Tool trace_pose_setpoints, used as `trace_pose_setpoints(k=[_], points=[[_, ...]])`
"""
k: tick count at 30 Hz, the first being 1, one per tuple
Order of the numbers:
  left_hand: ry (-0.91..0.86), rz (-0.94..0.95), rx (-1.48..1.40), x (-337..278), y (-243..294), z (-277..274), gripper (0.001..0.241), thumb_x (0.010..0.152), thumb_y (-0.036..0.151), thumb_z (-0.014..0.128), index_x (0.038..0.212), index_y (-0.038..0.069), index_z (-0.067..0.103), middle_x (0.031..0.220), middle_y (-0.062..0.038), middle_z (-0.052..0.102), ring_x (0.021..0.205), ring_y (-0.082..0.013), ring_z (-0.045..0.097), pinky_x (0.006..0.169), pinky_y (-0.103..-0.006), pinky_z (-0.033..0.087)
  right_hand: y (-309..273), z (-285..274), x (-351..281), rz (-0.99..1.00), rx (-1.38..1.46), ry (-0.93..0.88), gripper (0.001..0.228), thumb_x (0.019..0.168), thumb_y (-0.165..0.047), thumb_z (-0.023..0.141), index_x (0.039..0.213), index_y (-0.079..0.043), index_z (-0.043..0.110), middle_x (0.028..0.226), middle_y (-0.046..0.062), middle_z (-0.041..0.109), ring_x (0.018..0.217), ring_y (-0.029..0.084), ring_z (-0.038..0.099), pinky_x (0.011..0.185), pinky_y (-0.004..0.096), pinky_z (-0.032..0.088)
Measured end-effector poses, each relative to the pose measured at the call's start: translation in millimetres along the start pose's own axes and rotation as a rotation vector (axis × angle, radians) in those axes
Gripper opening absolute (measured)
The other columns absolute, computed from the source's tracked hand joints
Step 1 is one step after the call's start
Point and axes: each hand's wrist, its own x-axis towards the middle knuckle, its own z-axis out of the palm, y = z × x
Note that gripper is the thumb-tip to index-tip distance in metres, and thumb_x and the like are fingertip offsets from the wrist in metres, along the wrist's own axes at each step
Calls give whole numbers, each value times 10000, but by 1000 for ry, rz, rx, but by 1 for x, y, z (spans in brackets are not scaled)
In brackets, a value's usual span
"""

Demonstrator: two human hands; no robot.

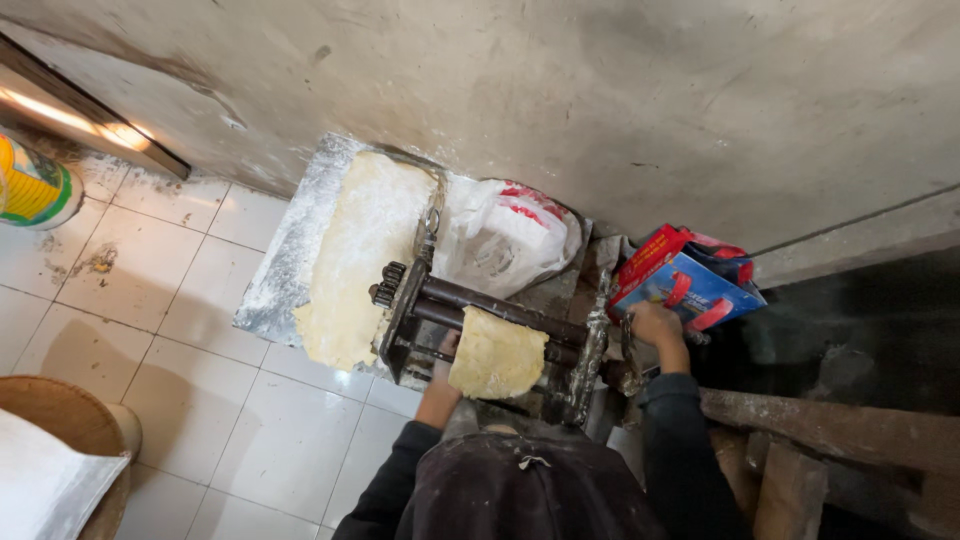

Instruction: The person feeds dough through a manual press by turning a crank handle, then folds the resulting sheet and applies flour to the surface while it rests on a metal table.

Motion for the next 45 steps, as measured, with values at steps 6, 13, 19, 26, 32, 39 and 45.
trace_pose_setpoints(k=[6,13,19,26,32,39,45], points=[[-113,-253,237,-1,-62,4,557,957,185,597,1462,60,398,1357,-155,638,1210,-287,627,999,-381,490,-2,3,-7,56,-50,88,280,894,-223,531,1017,-230,783,1026,163,752,974,385,725,875,507,566],[-221,-473,455,-5,-152,6,483,951,193,609,1396,60,475,1335,-163,638,1218,-308,604,1011,-398,480,4,9,-3,64,-42,63,274,881,-227,549,1020,-220,785,1043,156,753,988,384,722,867,507,568],[-304,-506,519,4,-170,15,425,947,201,619,1340,59,541,1316,-170,638,1224,-326,585,1020,-412,471,5,17,1,110,6,86,291,890,-220,549,1058,-229,787,1027,193,746,980,404,718,858,522,558],[-395,-425,598,-7,-169,12,366,941,209,630,1274,59,618,1294,-178,637,1232,-347,563,1032,-429,460,7,18,-2,126,-25,48,267,899,-218,549,1025,-204,784,1031,177,754,993,396,721,866,519,559],[-498,38,717,-20,-134,-2,332,924,211,654,1219,61,677,1279,-180,629,1236,-363,539,1044,-437,447,3,25,-8,82,-70,7,281,920,-270,539,1042,-228,789,1079,139,747,1010,375,723,871,501,563],[-355,75,461,-8,-105,-1,366,962,90,555,1315,19,620,1367,-186,609,1308,-386,522,1104,-423,404,-21,75,-76,145,-49,-150,368,881,-470,666,952,-129,786,1012,165,745,944,353,717,841,484,563],[-284,74,535,-27,-123,-2,390,964,88,530,1336,-13,588,1383,-232,572,1302,-410,497,1079,-435,407,-45,111,-216,155,-198,-390,658,916,-663,650,817,-27,789,841,173,791,769,308,751,966,406,527]])
